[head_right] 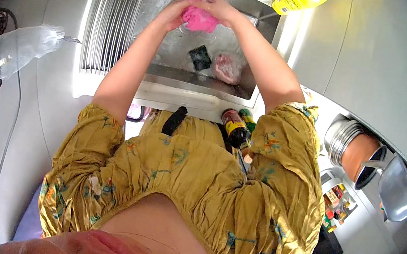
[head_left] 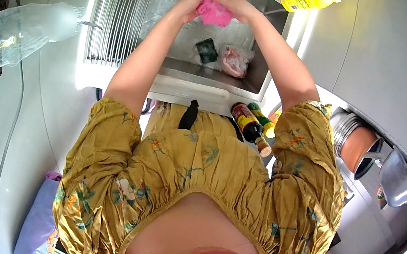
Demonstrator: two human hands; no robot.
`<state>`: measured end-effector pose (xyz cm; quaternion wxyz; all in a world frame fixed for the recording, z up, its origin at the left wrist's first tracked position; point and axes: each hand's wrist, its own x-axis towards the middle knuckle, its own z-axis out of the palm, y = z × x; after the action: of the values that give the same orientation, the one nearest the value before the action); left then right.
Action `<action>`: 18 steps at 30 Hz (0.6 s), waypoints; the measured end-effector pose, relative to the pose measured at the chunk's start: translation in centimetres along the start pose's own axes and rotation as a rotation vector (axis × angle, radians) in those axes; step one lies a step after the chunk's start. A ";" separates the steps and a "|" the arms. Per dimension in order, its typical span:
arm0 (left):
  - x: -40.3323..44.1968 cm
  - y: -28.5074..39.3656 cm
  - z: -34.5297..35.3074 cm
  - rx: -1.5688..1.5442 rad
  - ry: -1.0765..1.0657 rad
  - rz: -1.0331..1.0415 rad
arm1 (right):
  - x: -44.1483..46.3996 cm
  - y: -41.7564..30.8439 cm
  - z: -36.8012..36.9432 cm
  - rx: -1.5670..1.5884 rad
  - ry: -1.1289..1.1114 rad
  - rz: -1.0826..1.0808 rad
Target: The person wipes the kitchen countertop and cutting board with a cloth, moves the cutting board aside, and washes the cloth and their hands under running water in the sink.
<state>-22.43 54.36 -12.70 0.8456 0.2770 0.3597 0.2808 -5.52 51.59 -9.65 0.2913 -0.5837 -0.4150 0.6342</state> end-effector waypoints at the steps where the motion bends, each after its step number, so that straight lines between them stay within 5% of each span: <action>1: 0.2 0.4 -0.4 0.034 0.009 0.009 | -0.1 0.5 -0.3 -0.092 -0.018 -0.031; 5: -0.7 2.0 -1.5 0.052 0.096 0.077 | 0.1 1.0 -2.5 -0.643 -0.122 -0.024; 8: -1.8 2.5 -2.7 0.117 0.132 0.077 | -1.2 -0.1 -4.1 -0.495 -0.063 0.012; 11: -1.1 0.8 -4.9 -0.141 -0.022 -0.146 | 0.4 1.9 -5.2 -0.188 0.224 0.076; 14: -0.3 -0.5 -5.0 -0.418 -0.212 -0.371 | 0.4 1.7 -2.9 -0.015 0.369 -0.149; 17: -0.3 -0.9 -1.6 -0.586 -0.008 -0.514 | -1.4 -0.8 0.1 -0.192 0.344 -0.241; 18: -0.2 -1.0 -0.6 -0.623 0.057 -0.548 | -1.8 -1.0 1.0 -0.338 0.349 -0.419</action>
<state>-22.70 53.68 -13.63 0.9221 -0.1057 0.3413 0.1484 -6.35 50.37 -7.87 0.3811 -0.6257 -0.5695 0.3728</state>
